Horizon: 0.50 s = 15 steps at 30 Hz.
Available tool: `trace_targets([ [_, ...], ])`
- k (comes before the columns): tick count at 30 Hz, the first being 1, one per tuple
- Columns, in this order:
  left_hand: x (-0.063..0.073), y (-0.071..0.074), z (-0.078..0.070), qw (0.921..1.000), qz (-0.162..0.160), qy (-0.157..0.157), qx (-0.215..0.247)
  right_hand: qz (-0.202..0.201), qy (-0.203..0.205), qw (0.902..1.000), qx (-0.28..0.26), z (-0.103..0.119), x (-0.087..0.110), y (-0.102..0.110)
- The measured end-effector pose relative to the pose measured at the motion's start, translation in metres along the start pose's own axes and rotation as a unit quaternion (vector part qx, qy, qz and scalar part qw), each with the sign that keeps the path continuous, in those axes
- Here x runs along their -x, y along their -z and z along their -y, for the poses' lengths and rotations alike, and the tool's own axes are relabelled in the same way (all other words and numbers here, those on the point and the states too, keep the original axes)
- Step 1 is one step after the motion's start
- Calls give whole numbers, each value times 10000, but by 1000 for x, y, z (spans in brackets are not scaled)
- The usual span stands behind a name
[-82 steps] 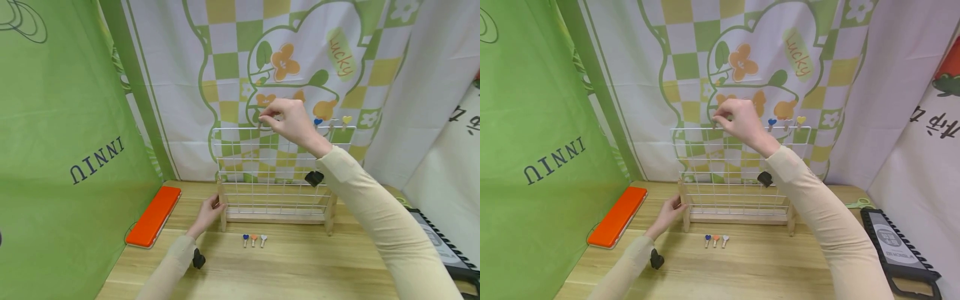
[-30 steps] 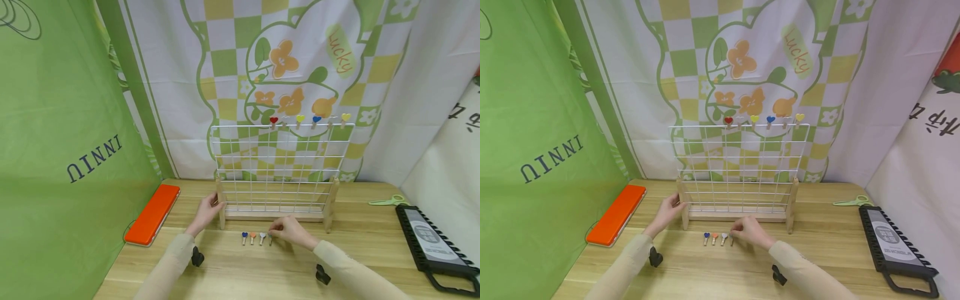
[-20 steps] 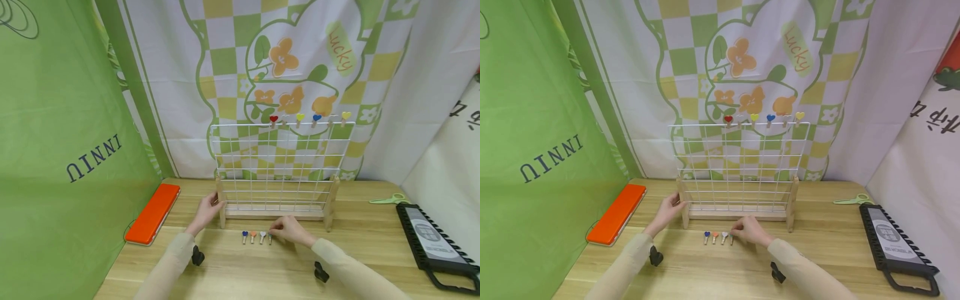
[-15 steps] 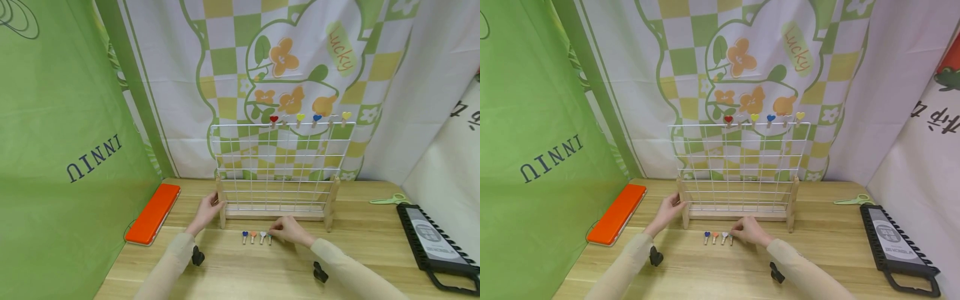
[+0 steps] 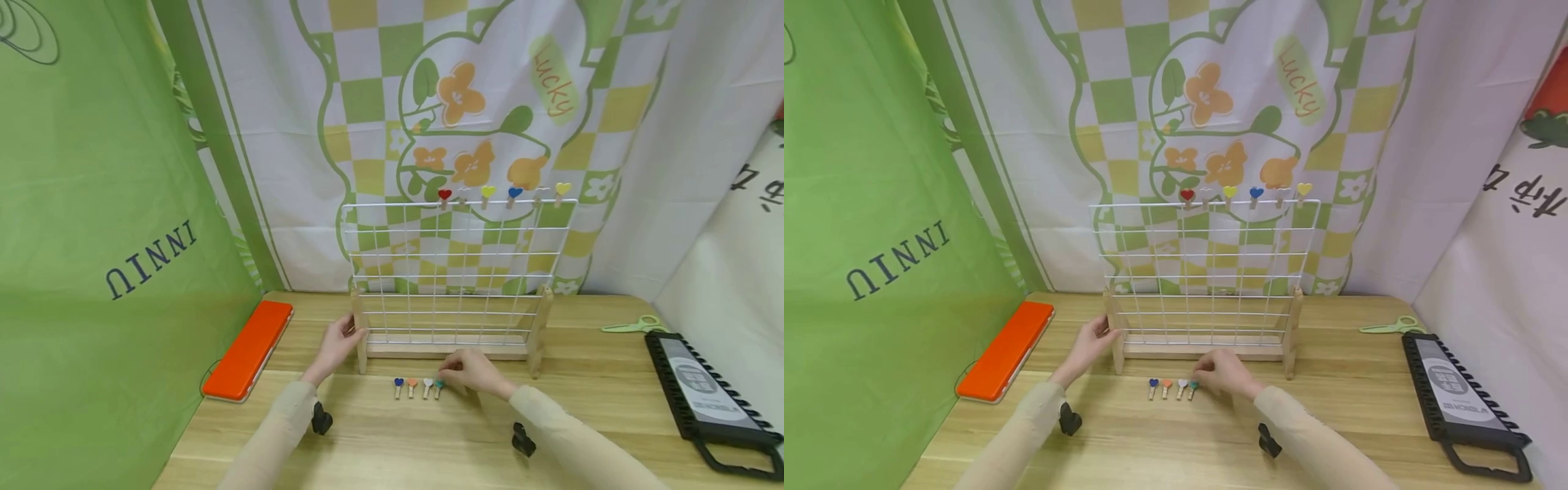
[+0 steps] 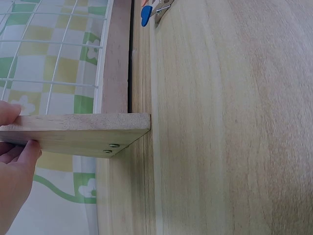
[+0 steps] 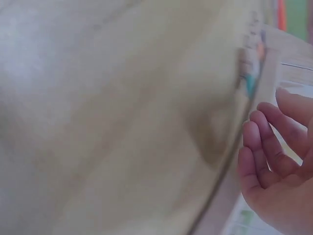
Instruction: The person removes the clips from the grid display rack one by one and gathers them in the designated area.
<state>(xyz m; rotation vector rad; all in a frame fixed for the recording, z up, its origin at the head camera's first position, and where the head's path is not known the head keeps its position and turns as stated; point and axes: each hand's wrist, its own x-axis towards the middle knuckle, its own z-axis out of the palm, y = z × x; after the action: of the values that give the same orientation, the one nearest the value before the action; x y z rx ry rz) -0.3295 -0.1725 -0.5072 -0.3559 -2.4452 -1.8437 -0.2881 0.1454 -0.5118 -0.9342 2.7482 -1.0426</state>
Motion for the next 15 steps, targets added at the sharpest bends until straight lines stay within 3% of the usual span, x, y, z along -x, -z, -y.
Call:
trace_targets([
  [4, 1, -1, -1, 10000, -17, 25, -39, -102, 233, 9996, 126, 15, -4, 26],
  [8, 4, -1, -9, 10000, -19, 24, -34, -512, 640, 9958, 412, 41, -11, 62],
  [15, 11, 0, -29, 10000, 69, -19, -6, -1468, 1408, 9748, 912, 101, -26, 144],
])
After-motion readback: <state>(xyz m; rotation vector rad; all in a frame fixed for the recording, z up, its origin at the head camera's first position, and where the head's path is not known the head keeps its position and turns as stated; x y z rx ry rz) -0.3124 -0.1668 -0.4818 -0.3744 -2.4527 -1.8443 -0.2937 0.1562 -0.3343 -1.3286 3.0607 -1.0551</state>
